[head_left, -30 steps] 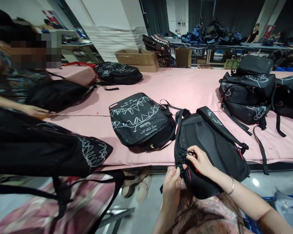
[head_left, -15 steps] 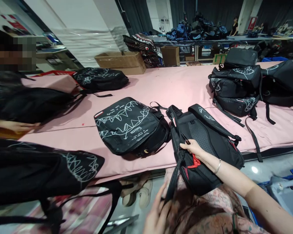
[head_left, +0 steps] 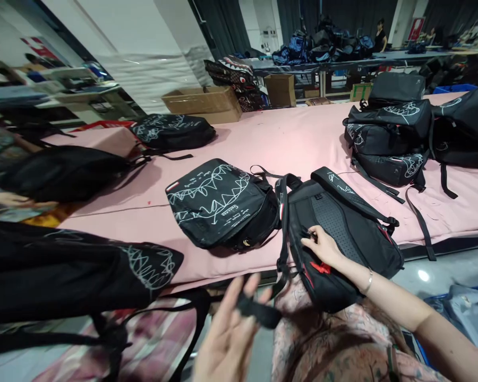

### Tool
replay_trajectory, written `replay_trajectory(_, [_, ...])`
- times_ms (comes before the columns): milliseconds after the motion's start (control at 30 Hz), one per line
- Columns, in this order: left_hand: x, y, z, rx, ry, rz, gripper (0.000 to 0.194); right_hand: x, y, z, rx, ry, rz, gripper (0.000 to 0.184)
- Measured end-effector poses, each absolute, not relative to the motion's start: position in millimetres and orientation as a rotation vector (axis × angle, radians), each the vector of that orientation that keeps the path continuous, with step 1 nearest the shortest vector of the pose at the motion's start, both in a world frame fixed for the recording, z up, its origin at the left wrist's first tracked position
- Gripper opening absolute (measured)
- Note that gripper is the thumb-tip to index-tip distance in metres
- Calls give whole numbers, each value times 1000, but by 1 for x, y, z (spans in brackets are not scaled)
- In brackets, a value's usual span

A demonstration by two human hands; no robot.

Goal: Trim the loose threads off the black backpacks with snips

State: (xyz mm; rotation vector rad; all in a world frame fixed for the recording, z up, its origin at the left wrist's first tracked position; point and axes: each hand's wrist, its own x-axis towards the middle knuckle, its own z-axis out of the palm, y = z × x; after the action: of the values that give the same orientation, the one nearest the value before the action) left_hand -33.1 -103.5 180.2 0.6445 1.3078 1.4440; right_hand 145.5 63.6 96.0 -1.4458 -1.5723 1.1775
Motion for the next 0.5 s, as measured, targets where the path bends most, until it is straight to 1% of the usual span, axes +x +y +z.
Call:
replay_trajectory(67, [-14,-87,174,565,1189,1388,75,155,48,106,-1359,-1623,1041,23])
replay_trajectory(100, [-6,-80,171,530,1140,1360,76,160,40,111,-1282,-1663,998,20])
replay_trajectory(200, [10,-71,165,473,1090,1342,73,170,18,125,-1015,-1855,953,14])
replay_trajectory(300, [8,-70,157,493,1108,1303,71,175,5,132,-803,-2052,848,14])
replay_trajectory(400, [-1,-71,145,562,1133,1216,74,176,1,132,-741,-2134,714,17])
replay_trajectory(500, [-3,-72,139,615,1169,1181,78,176,2,132,-747,-2201,656,16])
